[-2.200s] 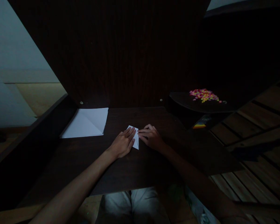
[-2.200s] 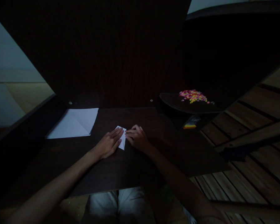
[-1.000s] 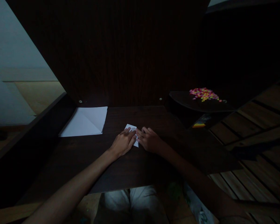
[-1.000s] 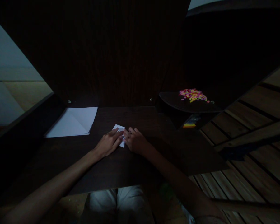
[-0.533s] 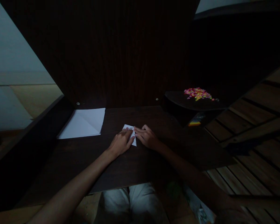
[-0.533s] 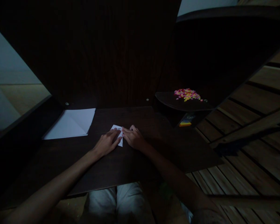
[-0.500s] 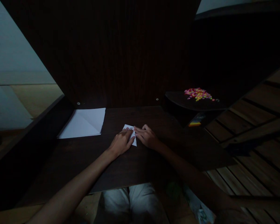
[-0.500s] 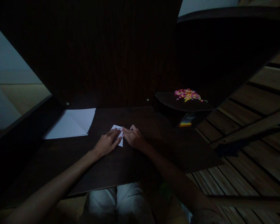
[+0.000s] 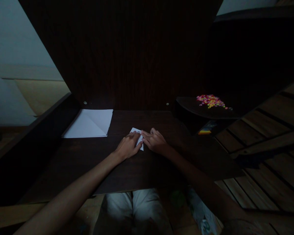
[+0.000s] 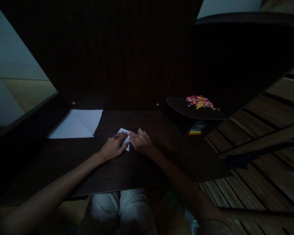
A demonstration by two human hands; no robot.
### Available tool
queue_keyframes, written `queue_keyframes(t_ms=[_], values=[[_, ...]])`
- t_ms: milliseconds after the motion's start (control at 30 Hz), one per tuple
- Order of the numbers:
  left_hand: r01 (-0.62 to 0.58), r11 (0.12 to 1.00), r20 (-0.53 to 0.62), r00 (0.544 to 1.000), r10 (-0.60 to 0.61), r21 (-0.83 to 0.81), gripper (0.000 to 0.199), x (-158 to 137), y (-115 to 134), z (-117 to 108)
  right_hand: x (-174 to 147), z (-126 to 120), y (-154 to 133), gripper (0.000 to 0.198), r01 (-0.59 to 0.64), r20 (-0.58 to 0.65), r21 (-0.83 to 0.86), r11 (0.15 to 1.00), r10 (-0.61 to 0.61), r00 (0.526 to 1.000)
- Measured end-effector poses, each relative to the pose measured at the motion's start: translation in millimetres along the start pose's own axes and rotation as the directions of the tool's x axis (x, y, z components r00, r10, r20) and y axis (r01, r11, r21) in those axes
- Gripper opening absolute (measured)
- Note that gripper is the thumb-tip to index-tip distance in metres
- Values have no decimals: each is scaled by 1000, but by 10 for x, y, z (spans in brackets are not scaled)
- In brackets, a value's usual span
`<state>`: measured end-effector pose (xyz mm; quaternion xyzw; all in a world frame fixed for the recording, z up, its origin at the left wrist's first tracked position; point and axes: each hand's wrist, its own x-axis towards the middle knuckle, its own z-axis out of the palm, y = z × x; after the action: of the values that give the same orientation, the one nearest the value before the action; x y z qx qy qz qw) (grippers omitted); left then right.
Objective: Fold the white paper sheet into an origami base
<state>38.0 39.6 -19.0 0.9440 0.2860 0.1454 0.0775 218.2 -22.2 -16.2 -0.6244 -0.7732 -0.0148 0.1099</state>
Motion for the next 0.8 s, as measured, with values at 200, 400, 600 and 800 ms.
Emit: queue_keyframes(t_ms=[200,400,600,800], values=[[27,999,73,997,-28,17,46,-20,27,-75,-43,-61,-51,49,50,48,-58,997,-48,998],[21,1000,103,994,-21,6,44,-23,12,-89,-58,-136,-85,63,29,158,-68,997,-18,987],[29,1000,93,995,-30,12,45,-28,9,-78,-54,-205,-16,83,21,247,-7,1000,-19,969],[30,999,58,998,-30,-11,39,-14,17,-68,40,-235,83,65,19,242,130,991,-50,969]])
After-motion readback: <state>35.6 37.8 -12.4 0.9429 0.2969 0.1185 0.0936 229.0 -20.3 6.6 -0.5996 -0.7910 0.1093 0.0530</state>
